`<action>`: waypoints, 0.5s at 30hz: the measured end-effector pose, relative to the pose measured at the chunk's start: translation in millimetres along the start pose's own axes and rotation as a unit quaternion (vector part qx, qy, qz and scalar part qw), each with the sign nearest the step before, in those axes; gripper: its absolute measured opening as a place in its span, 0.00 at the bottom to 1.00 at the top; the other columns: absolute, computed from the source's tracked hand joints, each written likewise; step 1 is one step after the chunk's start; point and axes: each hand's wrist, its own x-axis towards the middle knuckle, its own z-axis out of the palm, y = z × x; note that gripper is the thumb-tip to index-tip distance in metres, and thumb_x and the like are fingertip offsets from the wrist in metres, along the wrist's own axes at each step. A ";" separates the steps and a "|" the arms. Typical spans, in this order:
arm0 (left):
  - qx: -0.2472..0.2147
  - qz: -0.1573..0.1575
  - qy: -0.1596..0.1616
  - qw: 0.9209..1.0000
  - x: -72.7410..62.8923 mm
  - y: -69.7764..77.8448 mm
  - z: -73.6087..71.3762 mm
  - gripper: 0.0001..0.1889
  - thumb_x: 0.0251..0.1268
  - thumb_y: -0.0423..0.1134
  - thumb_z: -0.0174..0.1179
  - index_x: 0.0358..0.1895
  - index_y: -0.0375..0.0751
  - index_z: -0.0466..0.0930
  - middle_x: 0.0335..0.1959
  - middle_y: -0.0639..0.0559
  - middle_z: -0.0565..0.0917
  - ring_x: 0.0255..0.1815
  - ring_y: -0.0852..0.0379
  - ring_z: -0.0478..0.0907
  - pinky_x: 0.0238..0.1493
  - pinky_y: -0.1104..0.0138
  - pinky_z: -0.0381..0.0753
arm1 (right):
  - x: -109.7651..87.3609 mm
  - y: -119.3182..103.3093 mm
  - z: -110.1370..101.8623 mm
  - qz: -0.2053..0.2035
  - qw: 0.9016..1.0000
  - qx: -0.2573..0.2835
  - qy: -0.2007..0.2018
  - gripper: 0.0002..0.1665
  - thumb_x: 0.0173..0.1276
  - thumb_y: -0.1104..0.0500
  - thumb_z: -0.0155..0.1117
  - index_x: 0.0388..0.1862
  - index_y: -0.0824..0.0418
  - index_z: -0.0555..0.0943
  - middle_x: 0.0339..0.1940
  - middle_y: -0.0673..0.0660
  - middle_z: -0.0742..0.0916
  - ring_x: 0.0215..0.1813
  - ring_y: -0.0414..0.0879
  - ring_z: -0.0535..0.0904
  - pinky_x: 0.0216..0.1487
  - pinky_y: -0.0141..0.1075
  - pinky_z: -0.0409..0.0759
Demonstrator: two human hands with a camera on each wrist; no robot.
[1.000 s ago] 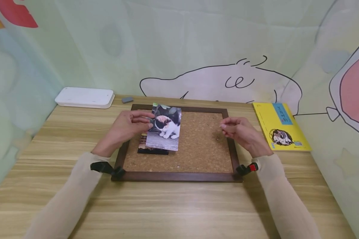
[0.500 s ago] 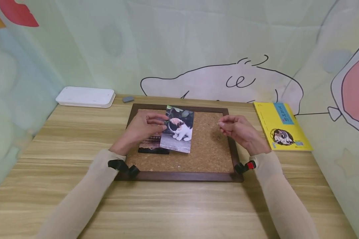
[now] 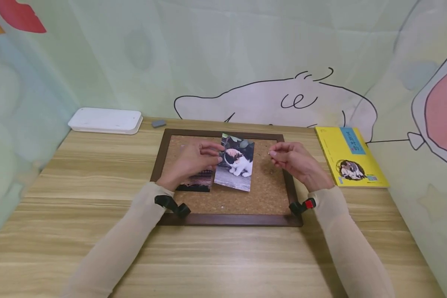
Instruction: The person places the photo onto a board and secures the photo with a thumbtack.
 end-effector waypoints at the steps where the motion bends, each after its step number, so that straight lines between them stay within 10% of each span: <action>1: 0.001 0.002 -0.002 1.000 0.5 0.3 2.3 0.20 0.72 0.31 0.68 0.65 0.39 0.85 0.57 0.34 0.90 0.37 0.58 0.89 0.48 0.58 0.92 | 0.3 -0.3 0.5 0.000 1.000 -0.002 0.000 0.07 0.82 0.67 0.57 0.45 0.62 0.82 0.34 0.50 0.86 0.37 0.41 0.81 0.40 0.29 0.81; 15: 0.067 0.043 0.016 0.997 13.7 -17.2 27.9 0.18 0.69 0.30 0.70 0.61 0.37 0.87 0.52 0.36 0.91 0.38 0.53 0.91 0.41 0.68 0.87 | 4.5 -0.5 4.6 -0.001 1.000 -0.007 0.005 0.06 0.81 0.68 0.59 0.45 0.62 0.83 0.33 0.49 0.86 0.34 0.39 0.80 0.37 0.29 0.81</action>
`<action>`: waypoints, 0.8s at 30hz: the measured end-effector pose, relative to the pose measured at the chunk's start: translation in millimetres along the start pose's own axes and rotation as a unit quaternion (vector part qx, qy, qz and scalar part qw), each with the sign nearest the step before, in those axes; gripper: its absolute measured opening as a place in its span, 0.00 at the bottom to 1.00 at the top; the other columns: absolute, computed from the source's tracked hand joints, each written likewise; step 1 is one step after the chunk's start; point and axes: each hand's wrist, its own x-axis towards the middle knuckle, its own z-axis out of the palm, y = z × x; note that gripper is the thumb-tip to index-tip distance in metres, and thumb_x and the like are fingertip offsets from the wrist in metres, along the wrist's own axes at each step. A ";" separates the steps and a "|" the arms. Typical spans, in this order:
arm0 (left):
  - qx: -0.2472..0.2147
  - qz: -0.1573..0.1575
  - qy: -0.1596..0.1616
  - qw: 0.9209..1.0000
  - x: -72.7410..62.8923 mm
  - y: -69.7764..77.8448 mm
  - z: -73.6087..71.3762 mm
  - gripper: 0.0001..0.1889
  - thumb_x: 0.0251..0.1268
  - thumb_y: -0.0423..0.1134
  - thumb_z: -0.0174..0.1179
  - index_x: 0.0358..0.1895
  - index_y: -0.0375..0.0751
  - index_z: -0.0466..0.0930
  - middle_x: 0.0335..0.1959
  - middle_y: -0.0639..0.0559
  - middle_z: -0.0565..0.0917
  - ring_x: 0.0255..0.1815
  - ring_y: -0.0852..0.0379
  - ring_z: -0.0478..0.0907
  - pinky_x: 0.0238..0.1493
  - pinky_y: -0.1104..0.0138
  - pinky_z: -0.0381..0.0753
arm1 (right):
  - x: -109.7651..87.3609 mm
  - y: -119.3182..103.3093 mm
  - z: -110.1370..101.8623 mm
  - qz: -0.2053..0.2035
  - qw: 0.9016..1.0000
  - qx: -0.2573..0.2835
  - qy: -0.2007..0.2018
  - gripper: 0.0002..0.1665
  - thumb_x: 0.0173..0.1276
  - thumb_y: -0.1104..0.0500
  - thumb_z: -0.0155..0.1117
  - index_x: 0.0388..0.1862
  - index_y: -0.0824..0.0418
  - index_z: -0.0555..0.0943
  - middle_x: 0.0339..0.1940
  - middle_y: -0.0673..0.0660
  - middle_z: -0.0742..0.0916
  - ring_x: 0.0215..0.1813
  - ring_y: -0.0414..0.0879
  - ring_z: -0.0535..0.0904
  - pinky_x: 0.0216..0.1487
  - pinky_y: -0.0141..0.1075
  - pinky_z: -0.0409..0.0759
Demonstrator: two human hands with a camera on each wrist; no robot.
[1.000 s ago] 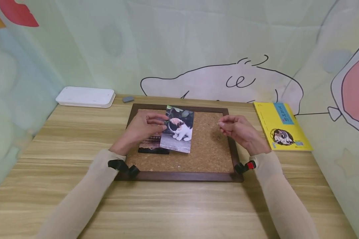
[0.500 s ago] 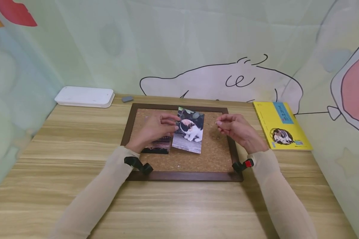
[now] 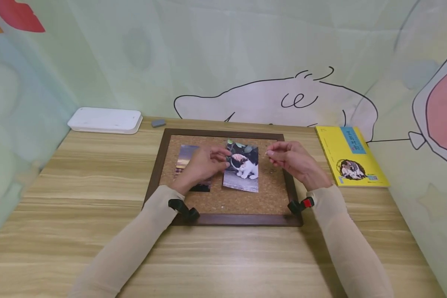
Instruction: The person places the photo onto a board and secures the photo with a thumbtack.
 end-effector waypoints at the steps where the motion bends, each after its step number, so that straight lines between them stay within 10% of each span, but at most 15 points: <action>1: 0.013 0.003 0.000 1.000 0.4 -0.7 1.1 0.19 0.68 0.30 0.70 0.61 0.36 0.87 0.52 0.36 0.91 0.40 0.52 0.91 0.42 0.68 0.87 | 0.6 0.0 0.4 -0.001 1.000 -0.007 0.001 0.05 0.81 0.68 0.59 0.46 0.63 0.83 0.33 0.49 0.86 0.34 0.39 0.80 0.37 0.29 0.80; 13: 0.150 0.050 0.009 0.987 -1.1 2.7 19.7 0.21 0.67 0.35 0.73 0.62 0.37 0.86 0.44 0.44 0.89 0.33 0.59 0.82 0.39 0.69 0.80 | 13.9 -2.0 5.3 0.019 0.994 -0.110 0.019 0.15 0.80 0.65 0.63 0.60 0.73 0.80 0.42 0.52 0.86 0.41 0.43 0.81 0.46 0.32 0.83; 24: 0.166 0.038 0.005 0.985 -3.4 6.5 28.1 0.23 0.66 0.37 0.75 0.63 0.38 0.86 0.43 0.46 0.87 0.34 0.60 0.82 0.41 0.68 0.81 | 34.2 -6.0 13.5 0.030 0.978 -0.205 0.014 0.13 0.79 0.65 0.64 0.57 0.68 0.84 0.47 0.56 0.86 0.45 0.46 0.81 0.51 0.35 0.86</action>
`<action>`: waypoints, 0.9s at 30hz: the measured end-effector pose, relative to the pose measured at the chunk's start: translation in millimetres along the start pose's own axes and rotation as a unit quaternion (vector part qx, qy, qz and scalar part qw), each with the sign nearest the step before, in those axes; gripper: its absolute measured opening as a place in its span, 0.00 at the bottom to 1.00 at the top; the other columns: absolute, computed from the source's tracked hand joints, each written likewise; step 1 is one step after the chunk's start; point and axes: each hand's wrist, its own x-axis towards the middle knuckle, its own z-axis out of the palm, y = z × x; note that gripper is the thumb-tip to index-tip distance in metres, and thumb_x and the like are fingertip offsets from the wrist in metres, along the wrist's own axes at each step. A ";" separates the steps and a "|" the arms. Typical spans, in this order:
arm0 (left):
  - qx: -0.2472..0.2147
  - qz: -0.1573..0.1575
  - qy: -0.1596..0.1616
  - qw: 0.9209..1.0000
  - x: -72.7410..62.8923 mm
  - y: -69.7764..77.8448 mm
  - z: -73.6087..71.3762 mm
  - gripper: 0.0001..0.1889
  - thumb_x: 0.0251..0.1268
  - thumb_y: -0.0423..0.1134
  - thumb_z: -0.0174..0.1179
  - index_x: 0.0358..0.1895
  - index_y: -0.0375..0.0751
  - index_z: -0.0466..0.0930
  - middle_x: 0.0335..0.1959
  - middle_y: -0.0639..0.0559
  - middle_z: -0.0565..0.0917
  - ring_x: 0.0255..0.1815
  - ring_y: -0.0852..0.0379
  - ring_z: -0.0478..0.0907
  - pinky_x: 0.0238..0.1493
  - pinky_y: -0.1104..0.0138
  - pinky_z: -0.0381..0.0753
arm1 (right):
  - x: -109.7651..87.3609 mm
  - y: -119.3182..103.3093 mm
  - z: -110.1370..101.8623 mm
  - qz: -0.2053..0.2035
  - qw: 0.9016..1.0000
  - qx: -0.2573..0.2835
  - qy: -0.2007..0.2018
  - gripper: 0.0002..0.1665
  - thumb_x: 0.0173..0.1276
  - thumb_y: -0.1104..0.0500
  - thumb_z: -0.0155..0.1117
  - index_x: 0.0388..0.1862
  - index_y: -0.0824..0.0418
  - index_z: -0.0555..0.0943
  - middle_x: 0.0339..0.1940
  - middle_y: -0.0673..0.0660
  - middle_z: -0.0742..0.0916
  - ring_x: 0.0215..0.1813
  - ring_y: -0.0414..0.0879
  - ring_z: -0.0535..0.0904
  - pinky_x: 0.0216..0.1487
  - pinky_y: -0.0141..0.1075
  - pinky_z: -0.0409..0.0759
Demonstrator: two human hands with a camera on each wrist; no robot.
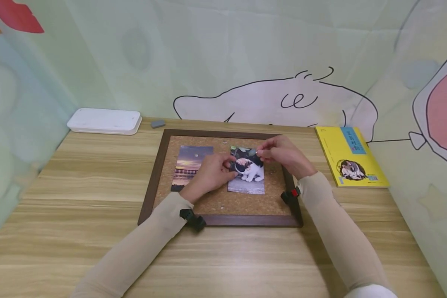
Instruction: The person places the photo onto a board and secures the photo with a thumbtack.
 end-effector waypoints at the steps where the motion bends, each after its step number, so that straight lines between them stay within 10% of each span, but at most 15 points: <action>1: 0.001 0.000 0.001 1.000 0.0 -0.1 0.0 0.23 0.66 0.37 0.75 0.63 0.38 0.86 0.43 0.46 0.87 0.34 0.60 0.82 0.42 0.68 0.81 | 2.0 -1.1 0.6 0.000 1.000 -0.007 -0.002 0.12 0.79 0.65 0.64 0.57 0.68 0.85 0.47 0.56 0.86 0.45 0.46 0.81 0.51 0.36 0.85; 27: 0.025 0.014 0.024 0.999 0.8 0.4 6.7 0.22 0.66 0.40 0.75 0.61 0.39 0.86 0.44 0.45 0.88 0.41 0.53 0.84 0.49 0.59 0.83 | 32.3 -12.5 15.0 -0.015 0.985 -0.171 -0.015 0.08 0.76 0.62 0.67 0.46 0.66 0.89 0.39 0.53 0.84 0.41 0.46 0.74 0.42 0.36 0.71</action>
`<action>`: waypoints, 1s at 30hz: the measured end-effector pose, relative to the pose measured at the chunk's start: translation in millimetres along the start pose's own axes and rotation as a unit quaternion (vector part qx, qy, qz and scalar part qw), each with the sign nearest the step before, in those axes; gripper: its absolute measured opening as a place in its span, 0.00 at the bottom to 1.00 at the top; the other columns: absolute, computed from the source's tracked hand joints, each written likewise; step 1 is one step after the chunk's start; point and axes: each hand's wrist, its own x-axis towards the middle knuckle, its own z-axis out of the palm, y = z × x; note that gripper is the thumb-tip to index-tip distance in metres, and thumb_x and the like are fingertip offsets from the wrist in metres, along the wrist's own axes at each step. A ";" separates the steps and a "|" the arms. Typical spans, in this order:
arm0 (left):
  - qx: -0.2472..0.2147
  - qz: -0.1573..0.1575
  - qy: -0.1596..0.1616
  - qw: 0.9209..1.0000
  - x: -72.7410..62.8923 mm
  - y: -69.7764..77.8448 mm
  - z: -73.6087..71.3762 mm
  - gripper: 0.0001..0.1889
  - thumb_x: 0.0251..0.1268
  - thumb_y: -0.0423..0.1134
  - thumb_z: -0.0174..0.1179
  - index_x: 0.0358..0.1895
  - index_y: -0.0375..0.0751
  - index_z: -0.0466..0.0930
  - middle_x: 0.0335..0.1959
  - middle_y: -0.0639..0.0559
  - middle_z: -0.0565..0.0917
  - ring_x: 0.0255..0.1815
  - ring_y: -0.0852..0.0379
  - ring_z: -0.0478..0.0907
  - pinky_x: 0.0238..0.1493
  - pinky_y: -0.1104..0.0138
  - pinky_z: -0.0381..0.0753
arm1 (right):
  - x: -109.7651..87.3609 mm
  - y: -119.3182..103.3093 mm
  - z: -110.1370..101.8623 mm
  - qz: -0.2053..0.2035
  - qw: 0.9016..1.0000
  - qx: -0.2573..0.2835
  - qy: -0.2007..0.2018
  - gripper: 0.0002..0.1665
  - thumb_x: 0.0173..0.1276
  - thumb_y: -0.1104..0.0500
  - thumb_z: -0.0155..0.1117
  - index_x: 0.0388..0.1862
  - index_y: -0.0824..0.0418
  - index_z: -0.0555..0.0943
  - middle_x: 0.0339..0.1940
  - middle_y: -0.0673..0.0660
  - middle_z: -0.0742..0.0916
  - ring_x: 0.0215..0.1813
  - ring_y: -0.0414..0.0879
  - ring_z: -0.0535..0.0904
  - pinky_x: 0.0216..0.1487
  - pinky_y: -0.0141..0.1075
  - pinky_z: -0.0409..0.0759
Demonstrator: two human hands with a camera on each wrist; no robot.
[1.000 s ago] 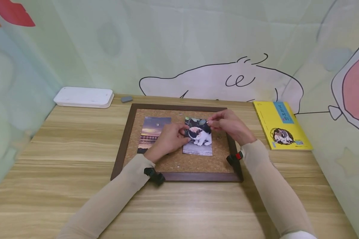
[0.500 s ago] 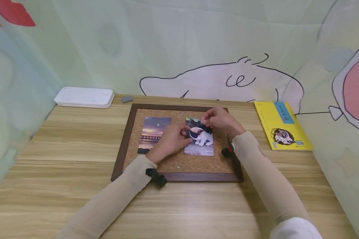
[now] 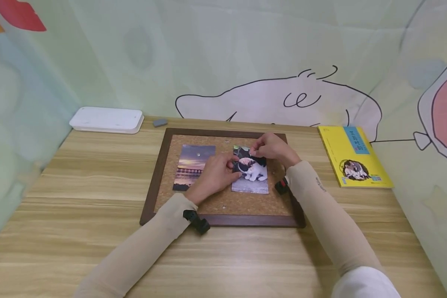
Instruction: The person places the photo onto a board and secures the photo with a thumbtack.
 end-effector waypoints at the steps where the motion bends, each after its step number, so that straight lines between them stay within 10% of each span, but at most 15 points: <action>1: 0.000 0.001 0.001 1.000 0.1 0.0 -0.1 0.22 0.66 0.40 0.75 0.61 0.39 0.86 0.44 0.45 0.88 0.40 0.53 0.84 0.48 0.59 0.83 | 0.3 -0.3 0.1 0.004 1.000 -0.001 0.002 0.08 0.76 0.62 0.68 0.46 0.65 0.89 0.40 0.53 0.84 0.41 0.46 0.74 0.42 0.36 0.71; 30: -0.004 -0.007 -0.001 1.000 -0.3 0.7 0.0 0.22 0.65 0.40 0.76 0.61 0.40 0.86 0.44 0.46 0.88 0.38 0.55 0.83 0.46 0.61 0.82 | 7.8 -8.7 -1.6 0.072 0.997 -0.004 -0.003 0.05 0.74 0.59 0.69 0.39 0.60 0.82 0.40 0.53 0.78 0.45 0.48 0.72 0.52 0.42 0.71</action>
